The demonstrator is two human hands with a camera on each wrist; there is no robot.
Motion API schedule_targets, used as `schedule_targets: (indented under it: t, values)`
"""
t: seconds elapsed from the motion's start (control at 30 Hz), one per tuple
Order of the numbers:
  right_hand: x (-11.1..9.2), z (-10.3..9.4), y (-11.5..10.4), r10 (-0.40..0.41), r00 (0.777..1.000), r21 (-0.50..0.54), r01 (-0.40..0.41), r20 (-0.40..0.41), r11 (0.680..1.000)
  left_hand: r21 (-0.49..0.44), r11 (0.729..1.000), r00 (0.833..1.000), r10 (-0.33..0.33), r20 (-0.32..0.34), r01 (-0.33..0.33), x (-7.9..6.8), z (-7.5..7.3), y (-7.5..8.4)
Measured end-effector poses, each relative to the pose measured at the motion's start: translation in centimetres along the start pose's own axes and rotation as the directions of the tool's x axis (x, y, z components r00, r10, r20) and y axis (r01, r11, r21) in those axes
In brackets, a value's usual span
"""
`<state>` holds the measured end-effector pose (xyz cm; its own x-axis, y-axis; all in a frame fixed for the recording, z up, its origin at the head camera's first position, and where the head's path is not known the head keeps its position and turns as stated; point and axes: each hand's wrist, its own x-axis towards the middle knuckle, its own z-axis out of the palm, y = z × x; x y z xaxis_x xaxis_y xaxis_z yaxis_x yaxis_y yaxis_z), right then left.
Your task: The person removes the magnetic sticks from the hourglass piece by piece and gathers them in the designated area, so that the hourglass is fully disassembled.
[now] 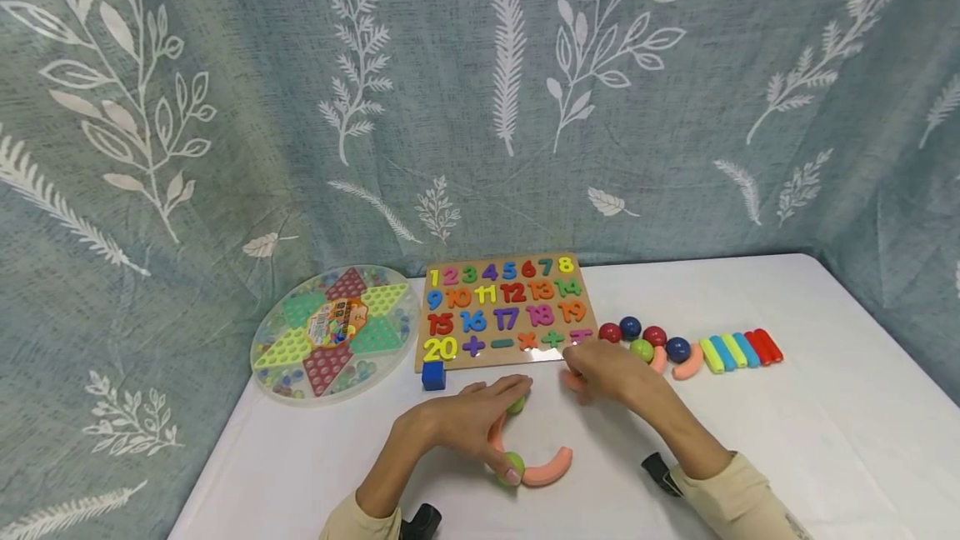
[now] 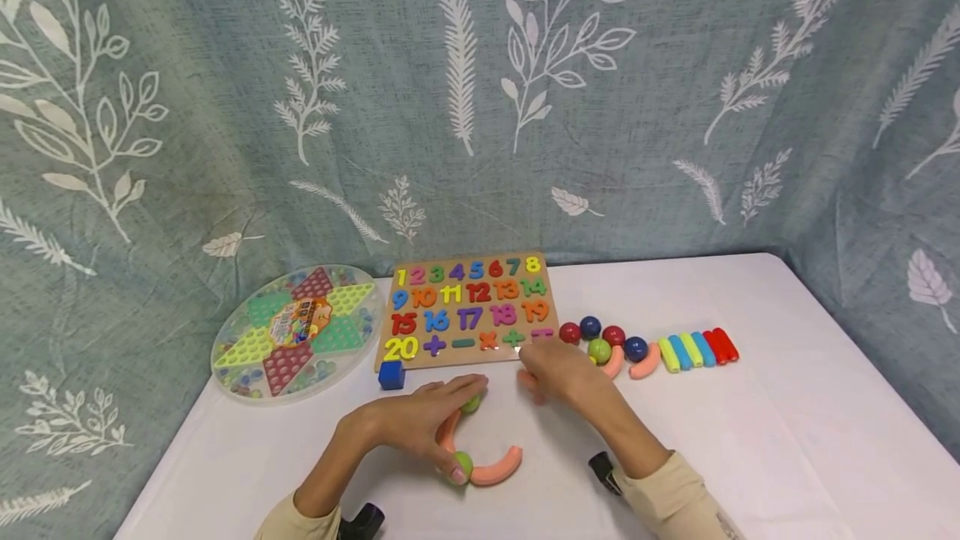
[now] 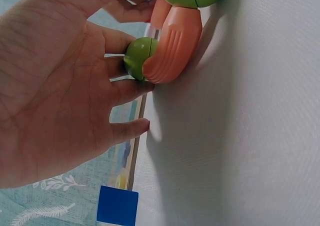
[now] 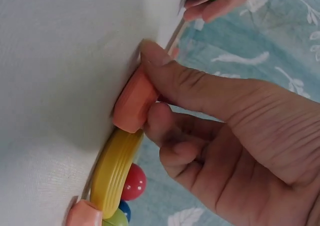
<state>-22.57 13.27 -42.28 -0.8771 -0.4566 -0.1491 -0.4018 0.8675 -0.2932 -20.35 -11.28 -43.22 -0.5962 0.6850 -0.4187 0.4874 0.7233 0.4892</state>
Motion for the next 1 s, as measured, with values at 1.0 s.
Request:
schedule_targets:
  t: [1.0]
  values:
    - [0.2,-1.0,0.7,0.144,0.989,-0.008,-0.145,-0.043,0.989,0.0,1.0,1.0,0.025,-0.014,-0.025,-0.1,0.1,-0.4]
